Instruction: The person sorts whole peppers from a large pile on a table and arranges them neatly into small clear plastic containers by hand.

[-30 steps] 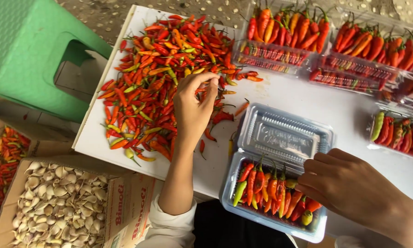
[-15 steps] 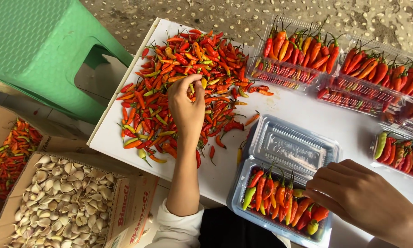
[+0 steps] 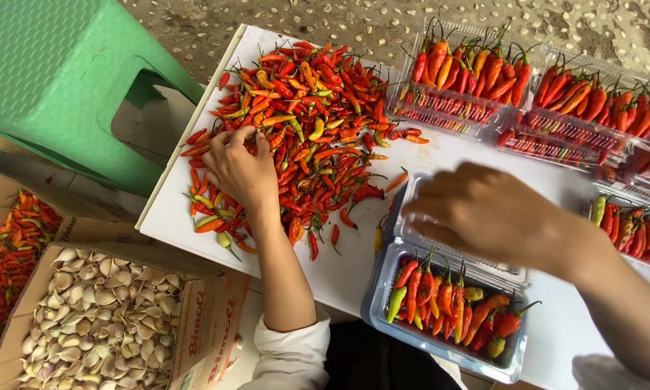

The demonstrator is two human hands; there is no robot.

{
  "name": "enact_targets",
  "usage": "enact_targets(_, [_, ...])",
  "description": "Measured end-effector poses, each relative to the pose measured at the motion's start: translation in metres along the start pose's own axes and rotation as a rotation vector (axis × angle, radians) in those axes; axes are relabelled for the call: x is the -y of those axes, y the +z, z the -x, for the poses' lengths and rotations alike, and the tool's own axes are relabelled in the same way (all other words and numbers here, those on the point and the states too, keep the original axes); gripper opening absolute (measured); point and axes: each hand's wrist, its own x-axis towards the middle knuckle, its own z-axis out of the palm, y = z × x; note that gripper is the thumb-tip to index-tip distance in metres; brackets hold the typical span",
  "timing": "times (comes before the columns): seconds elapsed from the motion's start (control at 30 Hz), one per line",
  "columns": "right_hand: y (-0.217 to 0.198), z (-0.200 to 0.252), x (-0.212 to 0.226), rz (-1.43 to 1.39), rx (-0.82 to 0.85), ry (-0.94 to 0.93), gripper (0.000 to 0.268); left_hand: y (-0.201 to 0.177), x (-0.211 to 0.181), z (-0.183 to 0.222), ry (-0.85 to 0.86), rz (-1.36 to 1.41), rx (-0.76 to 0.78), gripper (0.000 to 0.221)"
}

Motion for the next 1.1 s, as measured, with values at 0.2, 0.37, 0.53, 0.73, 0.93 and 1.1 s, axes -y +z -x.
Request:
enact_targets(0.2, [-0.004,-0.104,-0.013,0.298,0.024,0.074,0.02,-0.001,-0.001,0.001,-0.083,-0.119,0.042,0.022])
enact_targets(0.37, [0.044,-0.187,-0.038,0.324,-0.065,0.028,0.017,-0.007,-0.004,-0.002,-0.075,-0.145,0.068,0.017])
enact_targets(0.53, [0.075,-0.244,-0.048,0.4,-0.192,-0.065,0.014,-0.004,-0.004,-0.004,-0.085,-0.14,0.062,0.015])
enact_targets(0.73, [0.095,-0.264,-0.049,0.468,-0.302,-0.065,0.009,-0.008,-0.011,-0.004,-0.096,-0.017,0.003,0.01])
enact_targets(0.93, [0.106,-0.272,-0.058,0.456,-0.336,-0.036,0.009,-0.014,-0.01,-0.01,-0.098,0.242,-0.155,0.011])
enact_targets(1.1, [0.102,-0.278,-0.044,0.335,-0.276,-0.03,0.014,-0.021,-0.017,-0.009,-0.056,0.397,-0.33,0.011])
